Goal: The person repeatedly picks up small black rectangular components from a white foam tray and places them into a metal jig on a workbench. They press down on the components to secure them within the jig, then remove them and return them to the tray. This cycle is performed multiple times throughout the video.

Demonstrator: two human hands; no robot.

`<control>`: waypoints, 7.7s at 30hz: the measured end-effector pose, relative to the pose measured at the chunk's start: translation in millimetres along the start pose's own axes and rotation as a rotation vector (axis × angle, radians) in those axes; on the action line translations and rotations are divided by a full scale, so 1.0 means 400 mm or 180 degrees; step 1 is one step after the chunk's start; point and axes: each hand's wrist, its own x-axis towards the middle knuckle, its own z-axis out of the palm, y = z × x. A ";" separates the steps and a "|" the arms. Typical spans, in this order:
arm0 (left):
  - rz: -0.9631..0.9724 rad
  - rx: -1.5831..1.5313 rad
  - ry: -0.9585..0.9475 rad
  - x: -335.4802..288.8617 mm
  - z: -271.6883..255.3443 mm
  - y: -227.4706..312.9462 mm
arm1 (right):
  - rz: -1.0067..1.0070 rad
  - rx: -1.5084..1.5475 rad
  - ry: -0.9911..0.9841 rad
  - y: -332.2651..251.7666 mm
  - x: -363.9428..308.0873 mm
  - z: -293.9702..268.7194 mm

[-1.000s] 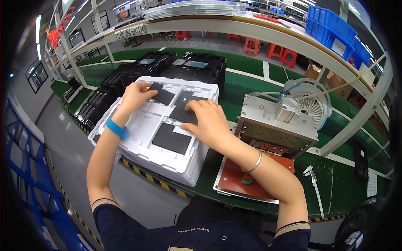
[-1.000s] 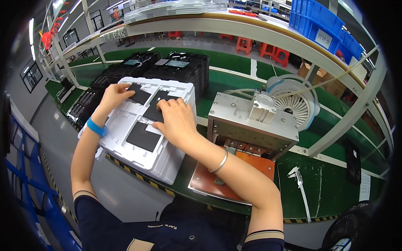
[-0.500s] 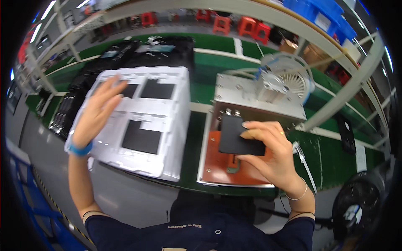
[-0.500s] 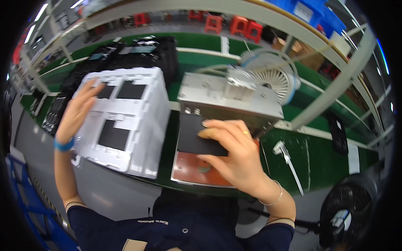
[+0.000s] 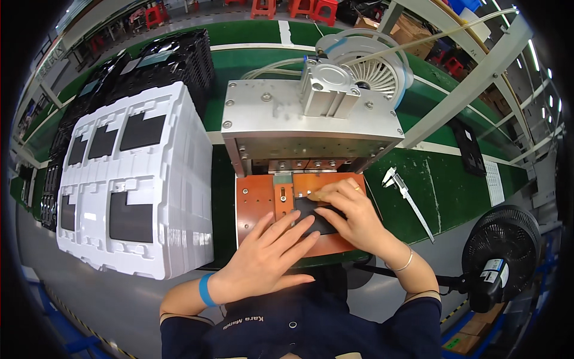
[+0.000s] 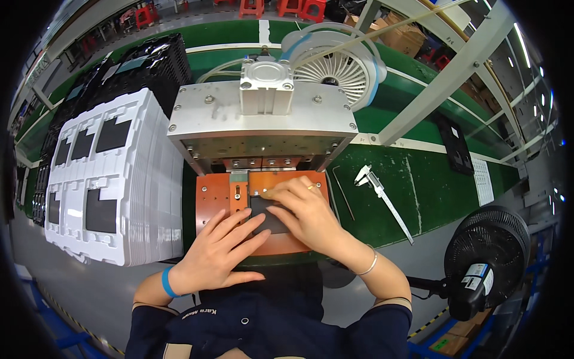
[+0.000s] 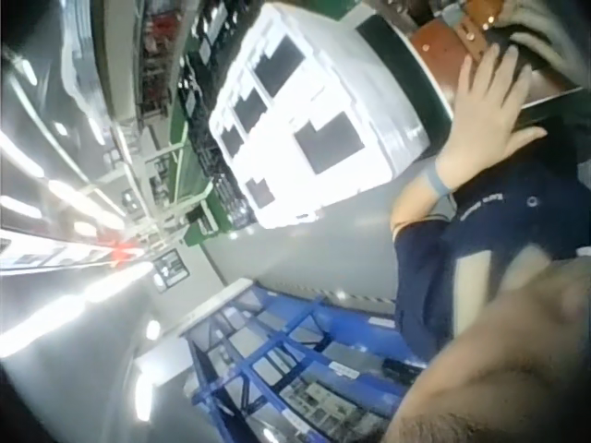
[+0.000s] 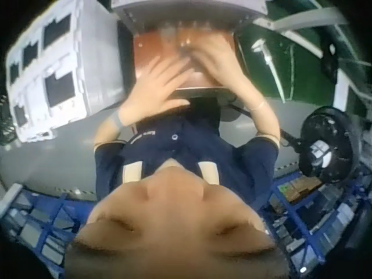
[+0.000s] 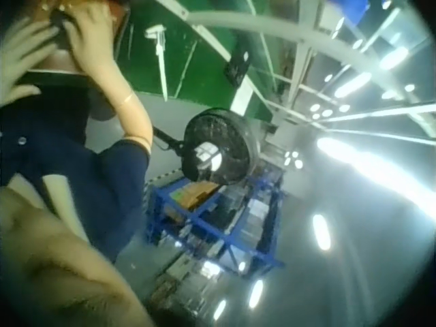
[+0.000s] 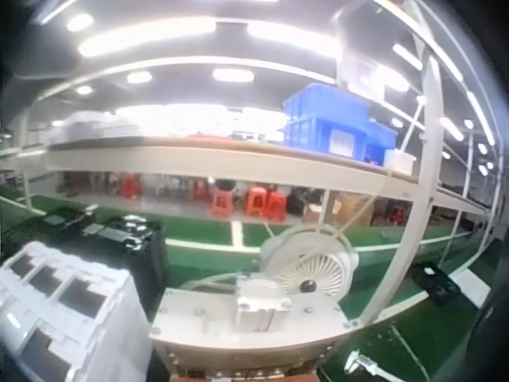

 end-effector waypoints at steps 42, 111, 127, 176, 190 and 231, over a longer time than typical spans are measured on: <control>-0.0661 0.0004 -0.0504 0.071 0.006 -0.044 | 0.0182 -0.0205 0.0031 0.035 -0.004 -0.007; -0.1490 -0.0949 0.2288 -0.158 -0.135 0.069 | 0.1110 0.3151 -0.1027 -0.162 -0.005 -0.048; -0.2928 -0.0019 0.4016 -0.483 -0.479 -0.183 | 0.0508 -0.0529 0.0534 -0.002 -0.003 0.021; -0.2058 0.1670 0.1585 -0.515 -0.576 -0.305 | -0.1383 -0.0931 -0.0662 -0.445 0.412 0.177; -0.1171 0.3114 0.1257 -0.423 -0.689 -0.323 | -0.0807 0.1044 -0.0243 -0.419 0.400 0.096; -0.0136 0.0377 -0.0090 0.005 0.038 -0.016 | -0.0205 -0.1017 0.0251 -0.003 0.017 0.052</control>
